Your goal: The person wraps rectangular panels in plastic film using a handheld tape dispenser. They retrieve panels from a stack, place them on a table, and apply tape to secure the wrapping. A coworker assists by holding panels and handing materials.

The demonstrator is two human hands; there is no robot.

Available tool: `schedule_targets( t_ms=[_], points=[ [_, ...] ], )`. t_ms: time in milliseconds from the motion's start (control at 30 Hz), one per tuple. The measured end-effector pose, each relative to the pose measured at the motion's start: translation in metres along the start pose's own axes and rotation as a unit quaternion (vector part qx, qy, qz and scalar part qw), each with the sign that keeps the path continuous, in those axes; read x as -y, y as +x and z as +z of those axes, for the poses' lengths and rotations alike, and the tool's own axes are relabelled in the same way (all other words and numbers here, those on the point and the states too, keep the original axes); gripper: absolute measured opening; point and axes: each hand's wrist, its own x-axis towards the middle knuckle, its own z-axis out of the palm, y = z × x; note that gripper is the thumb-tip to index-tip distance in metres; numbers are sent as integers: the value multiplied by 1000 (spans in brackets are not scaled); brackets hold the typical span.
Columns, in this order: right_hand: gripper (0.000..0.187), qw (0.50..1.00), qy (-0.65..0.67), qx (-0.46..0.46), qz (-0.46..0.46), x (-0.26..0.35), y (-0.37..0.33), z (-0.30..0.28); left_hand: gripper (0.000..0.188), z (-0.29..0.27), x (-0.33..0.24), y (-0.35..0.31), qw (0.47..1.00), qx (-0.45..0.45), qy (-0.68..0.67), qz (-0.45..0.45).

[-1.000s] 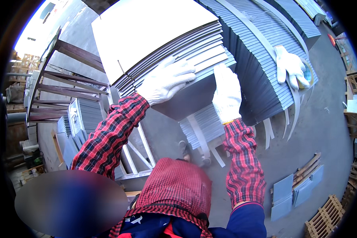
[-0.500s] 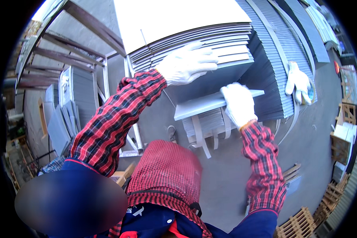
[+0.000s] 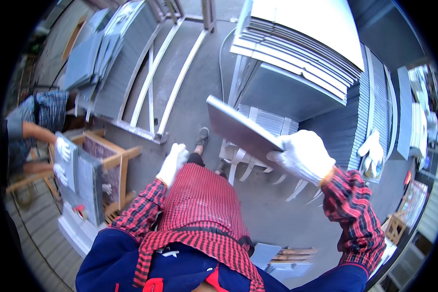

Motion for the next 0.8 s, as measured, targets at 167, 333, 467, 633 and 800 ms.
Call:
schedule_targets(
  t_ms=[167, 333, 467, 633, 800],
  points=[
    [33, 907, 408, 30, 105, 10, 5, 39, 71, 14, 79, -38, 921, 218, -321, -27],
    [70, 846, 506, -78, 150, -16, 59, 185, 67, -11, -6, -104, 989, -120, -21, 80],
    [91, 735, 662, -5, 144, 32, 74, 260, 70, -73, -31, -157, 964, -163, -210, 31],
    [106, 726, 667, 65, 153, 108, 63, 288, 81, -133, -22, -212, 942, -177, -282, 36],
    [111, 743, 647, 78, 152, 165, 45, 311, 82, -187, 1, -254, 925, -154, -344, 55]
  ],
)
